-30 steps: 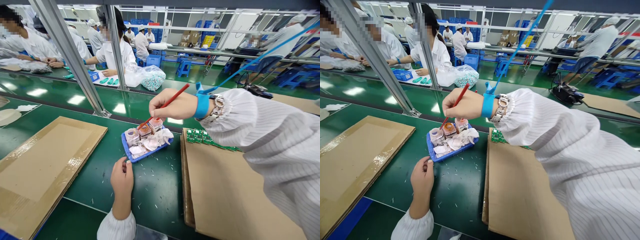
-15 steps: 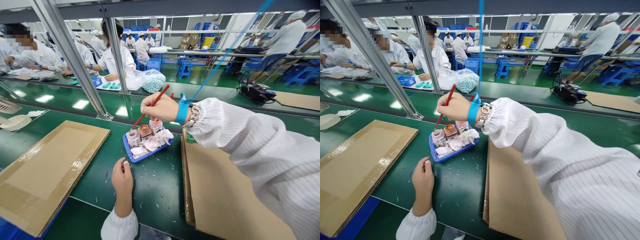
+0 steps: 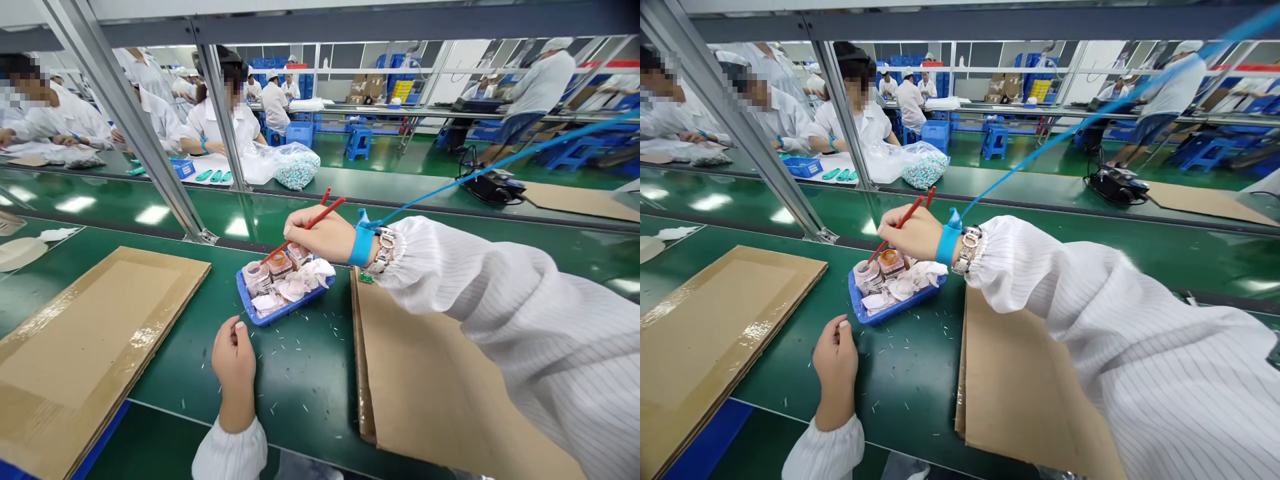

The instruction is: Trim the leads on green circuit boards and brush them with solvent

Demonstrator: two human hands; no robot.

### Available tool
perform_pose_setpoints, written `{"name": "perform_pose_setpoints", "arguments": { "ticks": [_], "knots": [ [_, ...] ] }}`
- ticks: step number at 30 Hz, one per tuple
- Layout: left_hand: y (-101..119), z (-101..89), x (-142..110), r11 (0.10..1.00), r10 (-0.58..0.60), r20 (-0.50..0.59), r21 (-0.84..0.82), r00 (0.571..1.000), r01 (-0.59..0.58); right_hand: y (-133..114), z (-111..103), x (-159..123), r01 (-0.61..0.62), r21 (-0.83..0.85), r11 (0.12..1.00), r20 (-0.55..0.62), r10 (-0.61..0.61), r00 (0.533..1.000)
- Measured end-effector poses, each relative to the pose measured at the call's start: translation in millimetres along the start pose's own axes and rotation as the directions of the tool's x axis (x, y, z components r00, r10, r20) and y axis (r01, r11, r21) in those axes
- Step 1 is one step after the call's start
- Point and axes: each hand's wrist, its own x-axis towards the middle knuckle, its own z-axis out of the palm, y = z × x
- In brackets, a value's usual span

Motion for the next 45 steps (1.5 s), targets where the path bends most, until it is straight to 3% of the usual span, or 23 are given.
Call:
{"name": "perform_pose_setpoints", "arguments": {
  "ticks": [5,9,13,17,20,23,26,29,33,34,35,37,38,39,40,42,43,45],
  "knots": [
    [-3,1.6,0,1.0,0.027,-0.006,-0.004,1.0,-0.027,0,3,-4,-0.059,-0.027,0.998,-0.074,0.056,0.996],
    [-2,2.6,0,1.0,0.029,-0.023,0.007,0.999,-0.029,-8,15,-3,0.09,-0.09,0.992,-0.033,-0.093,0.995],
    [-3,3.0,1,0.999,0.037,-0.044,0.025,0.998,-0.036,-10,25,-1,0.113,-0.089,0.99,-0.047,-0.118,0.992],
    [-4,3.4,4,0.998,0.039,-0.053,0.052,0.998,-0.036,-5,15,-10,0.084,-0.057,0.995,-0.058,-0.087,0.994],
    [-3,2.9,5,0.997,0.05,-0.06,0.063,0.997,-0.046,-4,-5,-30,0.067,-0.047,0.997,-0.024,-0.068,0.997],
    [-1,0.9,5,0.996,0.069,-0.096,0.07,0.993,-0.062,-5,-39,-64,-0.012,0.031,0.999,-0.076,0.015,0.997],
    [7,-4.0,4,0.993,0.101,-0.159,0.074,0.982,-0.09,3,-84,-118,-0.088,0.121,0.989,-0.253,0.117,0.96],
    [29,-14.1,-3,0.985,0.161,-0.188,0.093,0.969,-0.146,23,-124,-186,-0.151,0.234,0.961,-0.427,0.241,0.872],
    [88,-30.2,-27,0.937,0.341,-0.066,0.108,0.938,-0.333,45,-155,-272,-0.125,0.356,0.926,-0.641,0.339,0.689],
    [106,-31.6,-34,0.908,0.412,-0.023,0.1,0.911,-0.408,47,-160,-289,-0.115,0.364,0.924,-0.69,0.351,0.632],
    [126,-30.7,-40,0.841,0.531,0.057,0.088,0.846,-0.534,47,-164,-303,-0.108,0.366,0.924,-0.737,0.359,0.572],
    [166,-19.0,-50,0.632,0.749,0.25,0.005,0.613,-0.775,47,-170,-325,-0.098,0.365,0.926,-0.812,0.368,0.452],
    [185,-7.5,-55,0.529,0.809,0.337,-0.062,0.481,-0.846,48,-172,-333,-0.099,0.368,0.924,-0.835,0.376,0.402],
    [204,7.8,-59,0.451,0.84,0.389,-0.114,0.377,-0.885,51,-174,-340,-0.108,0.372,0.922,-0.845,0.384,0.371],
    [222,26.4,-64,0.388,0.845,0.453,-0.157,0.283,-0.908,55,-176,-345,-0.126,0.368,0.921,-0.85,0.389,0.357],
    [254,70.6,-78,0.278,0.78,0.614,-0.166,0.121,-0.946,68,-179,-354,-0.173,0.353,0.92,-0.84,0.393,0.375],
    [267,94.3,-86,0.219,0.723,0.687,-0.134,0.068,-0.967,75,-180,-358,-0.193,0.344,0.919,-0.829,0.393,0.397],
    [289,140.6,-103,0.171,0.684,0.729,-0.144,0.012,-0.975,88,-183,-364,-0.221,0.324,0.92,-0.809,0.391,0.44]
  ]
}}
